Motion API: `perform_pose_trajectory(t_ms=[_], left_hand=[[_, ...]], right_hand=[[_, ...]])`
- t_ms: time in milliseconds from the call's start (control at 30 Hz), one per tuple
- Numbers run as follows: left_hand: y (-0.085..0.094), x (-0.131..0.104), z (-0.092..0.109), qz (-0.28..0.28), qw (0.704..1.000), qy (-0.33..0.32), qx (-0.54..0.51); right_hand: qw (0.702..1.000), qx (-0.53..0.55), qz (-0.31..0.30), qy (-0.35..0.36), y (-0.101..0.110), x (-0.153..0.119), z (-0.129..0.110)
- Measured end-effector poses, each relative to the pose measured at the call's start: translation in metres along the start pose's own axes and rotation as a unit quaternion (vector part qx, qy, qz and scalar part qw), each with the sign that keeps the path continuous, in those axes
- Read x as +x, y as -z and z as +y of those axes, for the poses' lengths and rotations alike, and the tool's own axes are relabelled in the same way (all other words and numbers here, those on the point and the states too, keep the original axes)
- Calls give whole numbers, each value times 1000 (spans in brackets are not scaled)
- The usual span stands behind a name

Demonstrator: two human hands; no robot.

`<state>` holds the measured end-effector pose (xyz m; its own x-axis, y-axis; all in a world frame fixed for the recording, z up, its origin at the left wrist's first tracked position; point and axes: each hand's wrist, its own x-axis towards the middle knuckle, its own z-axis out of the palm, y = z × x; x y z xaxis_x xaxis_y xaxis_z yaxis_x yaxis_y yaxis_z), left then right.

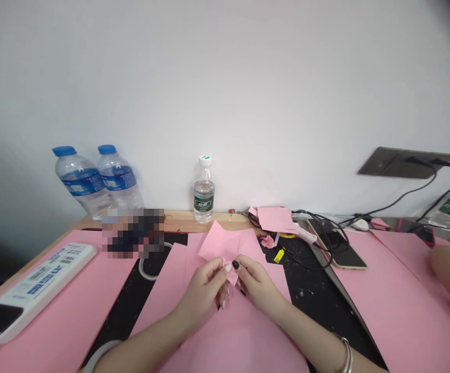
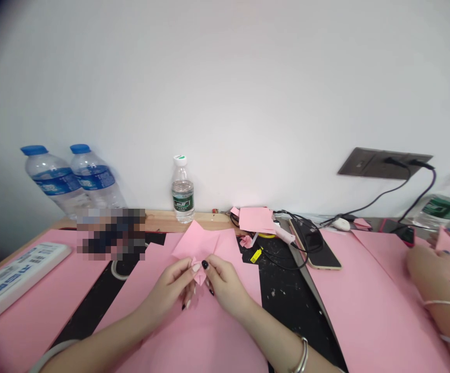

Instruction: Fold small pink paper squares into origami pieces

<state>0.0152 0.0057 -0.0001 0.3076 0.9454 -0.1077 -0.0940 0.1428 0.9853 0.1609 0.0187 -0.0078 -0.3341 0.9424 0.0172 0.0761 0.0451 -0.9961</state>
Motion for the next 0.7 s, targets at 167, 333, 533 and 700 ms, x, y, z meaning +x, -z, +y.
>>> perform_pose_trajectory(t_ms=[167,333,533,700], left_hand=[[3,-1,2,-48,998,12,34],[3,-3,1,-55,996,27,67],[5,-2,-1,-23,979,-71,191],[9,-3,1,-42,946,-143,287]], right_hand=[[998,45,32,4,2,3,0],[999,41,33,3,2,4,1],[999,32,20,2,1,3,1],[1000,13,5,-5,1,2,1]])
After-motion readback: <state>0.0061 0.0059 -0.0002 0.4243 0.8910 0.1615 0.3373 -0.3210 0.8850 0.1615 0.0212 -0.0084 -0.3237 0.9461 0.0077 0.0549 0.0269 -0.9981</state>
